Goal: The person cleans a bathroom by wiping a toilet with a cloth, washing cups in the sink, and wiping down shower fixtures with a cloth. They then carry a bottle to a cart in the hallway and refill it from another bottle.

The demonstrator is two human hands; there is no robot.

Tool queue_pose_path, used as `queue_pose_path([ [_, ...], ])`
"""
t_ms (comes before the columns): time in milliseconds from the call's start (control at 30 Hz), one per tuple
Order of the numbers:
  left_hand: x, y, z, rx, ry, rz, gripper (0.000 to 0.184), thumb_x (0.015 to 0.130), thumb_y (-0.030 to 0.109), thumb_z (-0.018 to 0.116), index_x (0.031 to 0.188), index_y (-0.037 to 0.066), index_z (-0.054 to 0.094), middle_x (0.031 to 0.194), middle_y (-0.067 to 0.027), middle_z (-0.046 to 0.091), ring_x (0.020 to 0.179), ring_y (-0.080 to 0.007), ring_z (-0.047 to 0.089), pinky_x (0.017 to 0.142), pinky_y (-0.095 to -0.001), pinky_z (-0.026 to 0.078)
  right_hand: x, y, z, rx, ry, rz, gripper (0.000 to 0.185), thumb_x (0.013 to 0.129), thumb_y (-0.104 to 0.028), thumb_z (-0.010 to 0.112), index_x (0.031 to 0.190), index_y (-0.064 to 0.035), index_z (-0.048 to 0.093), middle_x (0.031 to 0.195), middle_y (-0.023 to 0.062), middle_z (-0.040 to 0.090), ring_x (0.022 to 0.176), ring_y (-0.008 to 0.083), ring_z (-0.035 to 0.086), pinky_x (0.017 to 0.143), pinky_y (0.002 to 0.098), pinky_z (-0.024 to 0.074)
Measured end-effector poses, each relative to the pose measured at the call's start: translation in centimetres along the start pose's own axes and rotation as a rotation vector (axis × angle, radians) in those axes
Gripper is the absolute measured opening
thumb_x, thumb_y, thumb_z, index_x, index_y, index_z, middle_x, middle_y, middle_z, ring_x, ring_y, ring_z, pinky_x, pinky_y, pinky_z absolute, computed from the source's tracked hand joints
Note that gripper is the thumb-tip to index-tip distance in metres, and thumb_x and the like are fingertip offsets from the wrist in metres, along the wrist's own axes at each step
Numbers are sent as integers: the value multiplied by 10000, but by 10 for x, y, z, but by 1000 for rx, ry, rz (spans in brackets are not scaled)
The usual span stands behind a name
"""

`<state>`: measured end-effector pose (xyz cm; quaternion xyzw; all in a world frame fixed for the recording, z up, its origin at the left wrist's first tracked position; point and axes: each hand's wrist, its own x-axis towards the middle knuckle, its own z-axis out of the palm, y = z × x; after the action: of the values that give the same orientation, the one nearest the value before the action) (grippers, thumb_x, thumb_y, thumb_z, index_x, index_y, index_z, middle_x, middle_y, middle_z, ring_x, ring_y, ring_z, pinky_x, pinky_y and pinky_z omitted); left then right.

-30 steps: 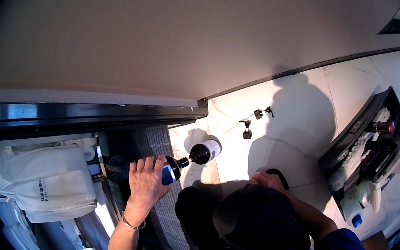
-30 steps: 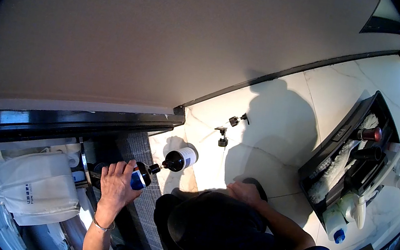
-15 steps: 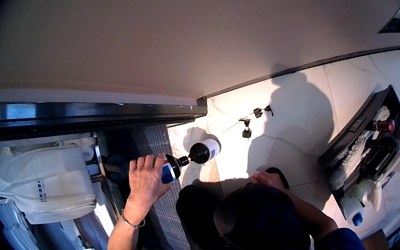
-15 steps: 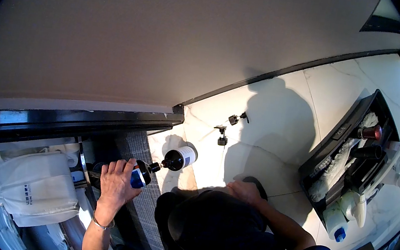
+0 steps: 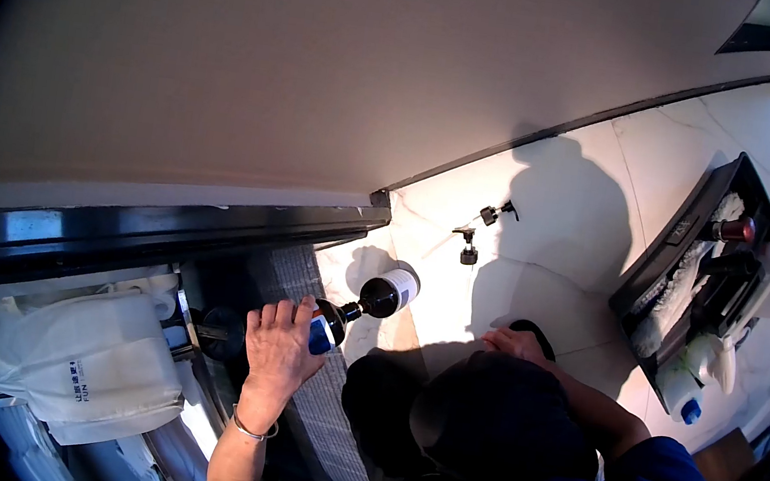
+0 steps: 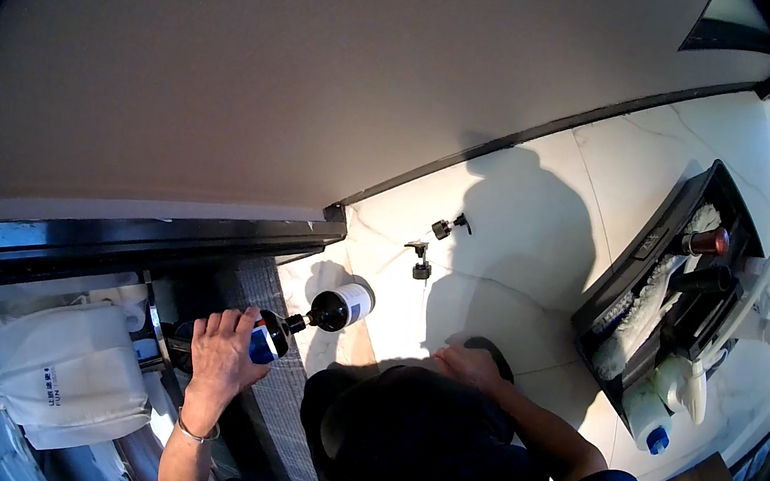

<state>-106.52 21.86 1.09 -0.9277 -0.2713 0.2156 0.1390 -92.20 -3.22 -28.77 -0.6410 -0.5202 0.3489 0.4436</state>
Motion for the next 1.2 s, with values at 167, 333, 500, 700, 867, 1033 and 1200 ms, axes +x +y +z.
queue_pose_path([
  [167,-2,-1,1,-10,-1,-7,713,443,221,812,1105,101,575,868,-68,530,803,-234,517,749,-365,380,2,-1,-2,4,-9,-19,175,814,-173,577,970,-93,575,796,104,578,667,312,599,546,402,456],
  [333,-4,-1,3,-12,0,-14,724,445,235,815,1114,99,574,891,-72,536,812,-236,520,762,-369,381,2,-5,-4,-15,-12,0,187,808,-172,591,974,-86,581,793,105,581,659,307,600,545,395,460],
  [500,-4,-2,1,-23,-7,-11,730,456,242,813,1130,98,573,899,-74,547,818,-238,523,776,-372,382,0,1,1,-5,3,5,186,805,-169,598,970,-83,583,786,103,579,645,305,597,527,393,454],
  [700,-4,-1,-2,-23,-70,-57,770,436,251,845,1136,98,561,983,-85,574,905,-253,554,805,-379,402,0,1,-1,-6,-10,8,188,813,-182,593,976,-89,582,784,102,577,653,303,598,533,397,452],
  [867,-5,-3,0,-27,-18,-26,716,462,253,810,1122,98,578,898,-70,554,817,-238,524,757,-366,380,1,-2,-3,-30,-30,22,185,823,-200,576,980,-102,576,787,102,577,673,308,601,552,406,456],
  [1033,-5,-2,-3,-20,-20,-18,714,468,262,815,1121,100,577,886,-69,551,816,-237,523,761,-363,381,-1,3,2,-31,-23,17,177,836,-210,558,980,-109,575,792,94,577,679,306,602,557,404,457],
  [1200,-5,-3,0,-30,-5,-15,704,478,262,812,1121,96,578,874,-74,549,812,-236,522,760,-361,380,-2,6,4,-9,-33,19,184,839,-211,547,991,-111,576,796,91,575,684,304,602,566,400,460],
])
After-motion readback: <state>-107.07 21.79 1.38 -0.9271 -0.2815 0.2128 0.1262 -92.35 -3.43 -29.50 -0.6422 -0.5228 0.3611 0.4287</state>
